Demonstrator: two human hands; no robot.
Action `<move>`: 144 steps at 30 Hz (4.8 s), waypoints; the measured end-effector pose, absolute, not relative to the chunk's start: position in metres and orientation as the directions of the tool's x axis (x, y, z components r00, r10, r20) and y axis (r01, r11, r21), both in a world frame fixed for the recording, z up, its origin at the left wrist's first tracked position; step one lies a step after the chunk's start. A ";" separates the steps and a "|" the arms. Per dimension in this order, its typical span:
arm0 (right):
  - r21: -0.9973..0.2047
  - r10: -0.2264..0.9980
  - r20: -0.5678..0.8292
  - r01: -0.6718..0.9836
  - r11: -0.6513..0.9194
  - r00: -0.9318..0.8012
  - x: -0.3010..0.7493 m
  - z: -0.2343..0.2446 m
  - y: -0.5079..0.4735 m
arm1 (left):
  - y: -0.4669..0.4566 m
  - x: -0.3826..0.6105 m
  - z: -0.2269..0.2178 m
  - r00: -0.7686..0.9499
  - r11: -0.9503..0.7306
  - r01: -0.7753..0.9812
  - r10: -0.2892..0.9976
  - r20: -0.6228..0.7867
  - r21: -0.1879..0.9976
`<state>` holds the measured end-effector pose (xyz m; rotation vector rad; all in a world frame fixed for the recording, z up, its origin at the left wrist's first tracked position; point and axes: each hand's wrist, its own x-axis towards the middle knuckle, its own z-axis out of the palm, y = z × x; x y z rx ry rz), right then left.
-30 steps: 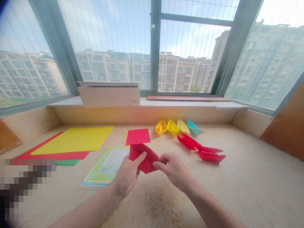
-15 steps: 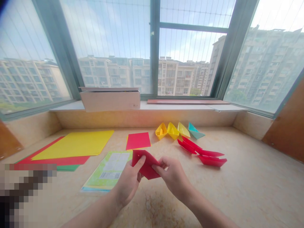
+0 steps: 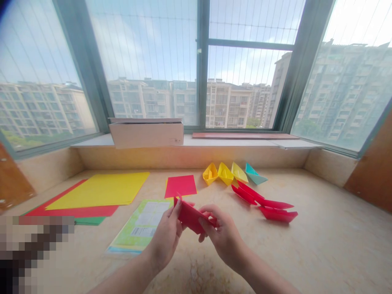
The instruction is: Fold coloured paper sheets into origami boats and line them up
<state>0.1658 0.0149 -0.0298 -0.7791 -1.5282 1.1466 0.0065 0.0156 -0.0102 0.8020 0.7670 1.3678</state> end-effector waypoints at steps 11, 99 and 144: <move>-0.796 0.775 0.575 0.038 0.604 -0.260 0.183 -0.013 0.018 | 0.017 -0.005 -0.004 0.204 -0.035 -0.391 0.971 0.124 0.920; -0.946 0.934 0.168 -0.319 0.062 -0.315 0.182 0.001 0.012 | 0.008 0.005 -0.001 0.430 -0.045 -0.269 0.888 0.161 0.962; -0.974 0.881 0.175 0.052 0.219 -0.439 0.197 -0.001 0.016 | 0.007 0.001 0.009 0.179 -0.169 -0.142 0.965 0.193 0.975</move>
